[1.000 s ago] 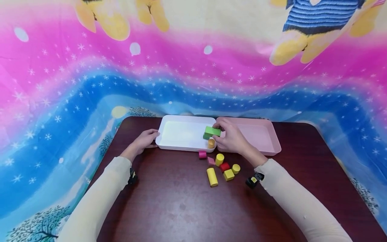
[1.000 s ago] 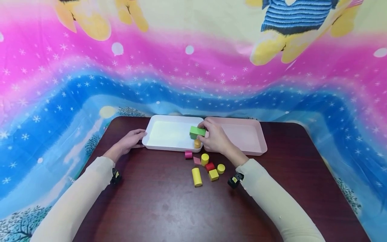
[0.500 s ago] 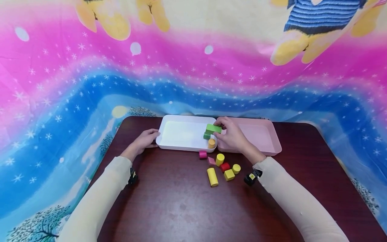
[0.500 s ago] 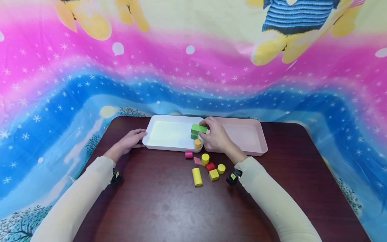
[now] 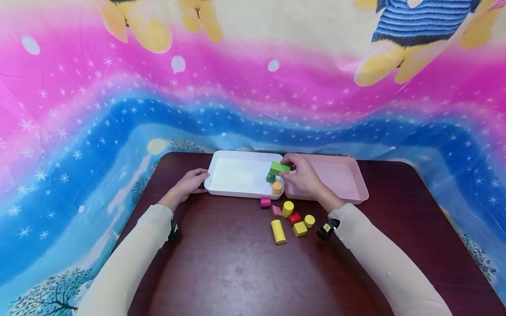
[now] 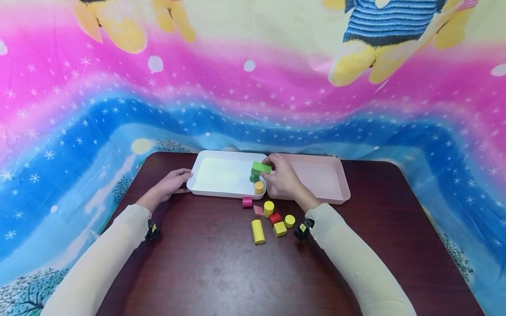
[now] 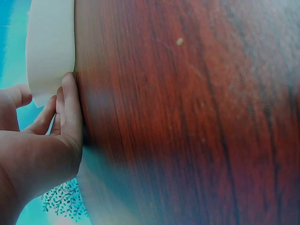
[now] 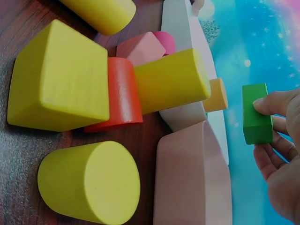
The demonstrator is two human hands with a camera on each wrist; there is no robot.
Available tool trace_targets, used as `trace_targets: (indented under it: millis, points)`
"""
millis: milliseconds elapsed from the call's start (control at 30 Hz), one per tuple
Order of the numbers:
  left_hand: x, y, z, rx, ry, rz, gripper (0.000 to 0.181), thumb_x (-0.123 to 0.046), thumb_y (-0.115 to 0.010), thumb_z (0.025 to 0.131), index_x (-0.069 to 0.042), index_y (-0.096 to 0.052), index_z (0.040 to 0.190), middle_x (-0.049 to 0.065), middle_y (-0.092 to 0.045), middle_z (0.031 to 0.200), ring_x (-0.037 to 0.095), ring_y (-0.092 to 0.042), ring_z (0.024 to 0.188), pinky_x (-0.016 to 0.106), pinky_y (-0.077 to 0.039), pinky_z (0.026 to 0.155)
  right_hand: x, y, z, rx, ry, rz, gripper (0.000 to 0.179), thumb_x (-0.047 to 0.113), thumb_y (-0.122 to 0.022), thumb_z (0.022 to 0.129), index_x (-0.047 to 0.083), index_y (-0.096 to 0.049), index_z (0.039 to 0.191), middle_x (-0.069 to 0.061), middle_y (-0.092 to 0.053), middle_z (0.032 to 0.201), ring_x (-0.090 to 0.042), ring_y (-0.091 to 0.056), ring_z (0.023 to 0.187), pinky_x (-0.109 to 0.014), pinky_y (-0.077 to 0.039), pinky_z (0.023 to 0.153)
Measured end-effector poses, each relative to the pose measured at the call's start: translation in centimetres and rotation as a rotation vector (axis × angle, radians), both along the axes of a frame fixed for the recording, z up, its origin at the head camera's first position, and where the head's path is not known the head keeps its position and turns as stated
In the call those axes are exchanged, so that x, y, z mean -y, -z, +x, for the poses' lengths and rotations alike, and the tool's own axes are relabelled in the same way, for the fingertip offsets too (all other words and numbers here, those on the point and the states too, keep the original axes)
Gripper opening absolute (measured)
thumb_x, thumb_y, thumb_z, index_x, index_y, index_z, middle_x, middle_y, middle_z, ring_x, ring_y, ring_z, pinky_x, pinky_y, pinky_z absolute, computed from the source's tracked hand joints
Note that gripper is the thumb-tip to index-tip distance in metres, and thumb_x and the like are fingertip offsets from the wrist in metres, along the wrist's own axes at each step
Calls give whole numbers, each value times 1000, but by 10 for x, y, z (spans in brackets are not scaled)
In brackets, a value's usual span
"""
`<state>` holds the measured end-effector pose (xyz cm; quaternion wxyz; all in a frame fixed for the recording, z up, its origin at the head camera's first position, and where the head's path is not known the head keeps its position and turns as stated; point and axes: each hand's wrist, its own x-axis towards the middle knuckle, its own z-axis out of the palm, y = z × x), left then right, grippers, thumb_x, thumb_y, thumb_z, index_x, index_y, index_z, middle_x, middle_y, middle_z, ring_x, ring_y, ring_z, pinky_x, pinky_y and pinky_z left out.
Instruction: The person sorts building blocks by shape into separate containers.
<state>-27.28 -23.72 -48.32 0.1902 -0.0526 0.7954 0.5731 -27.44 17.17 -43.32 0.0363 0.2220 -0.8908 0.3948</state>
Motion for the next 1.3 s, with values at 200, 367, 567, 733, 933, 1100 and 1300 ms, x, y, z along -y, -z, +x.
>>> trace_targets:
  millis: [200,367,567,733,933,1100,1300]
  points:
    - [0,1,0,-1,-1,-2,56,-33,-48,114,-5,-38,162,19,-50,151,32,-57,131,43,-58,102,-1,9,-3,-19,-3,-8,26,7,-80,94,4,-71,118,-11,-64,115,-27,-61,101,-48,-59,93]
    - [0,2,-2,-5,0,3,55,-33,-48,114,-5,-39,161,19,-51,151,32,-57,130,43,-58,102,-1,13,-3,31,25,-11,29,9,-80,94,3,-71,121,-11,-65,116,-28,-62,105,-48,-58,96]
    - [0,4,-3,-3,-3,5,54,-33,-49,114,-5,-40,161,19,-51,150,32,-57,130,44,-58,102,1,16,-2,79,34,-2,31,12,-80,95,4,-70,124,-12,-65,119,-30,-62,108,-47,-56,99]
    - [0,2,-2,-4,-5,3,55,-32,-48,114,-5,-39,161,19,-51,151,33,-57,131,45,-58,102,2,16,-2,89,29,12,31,12,-79,96,5,-70,125,-12,-66,120,-31,-63,109,-48,-55,100]
    - [-1,1,-2,0,-6,4,55,-32,-48,114,-5,-39,161,19,-50,152,33,-57,131,45,-57,103,5,16,-2,81,16,24,31,13,-78,96,4,-70,125,-12,-66,120,-31,-64,109,-48,-55,100]
    - [-1,1,-3,4,-12,9,55,-32,-49,114,-5,-39,161,19,-50,152,33,-57,132,45,-57,103,6,17,-3,82,15,21,31,13,-79,96,4,-70,124,-12,-66,120,-32,-64,109,-48,-55,101]
    - [-1,2,-3,2,-17,6,56,-32,-49,114,-5,-38,162,19,-50,152,33,-56,132,45,-57,103,7,19,-4,86,11,29,30,13,-78,97,4,-69,124,-12,-66,120,-32,-64,110,-49,-55,102]
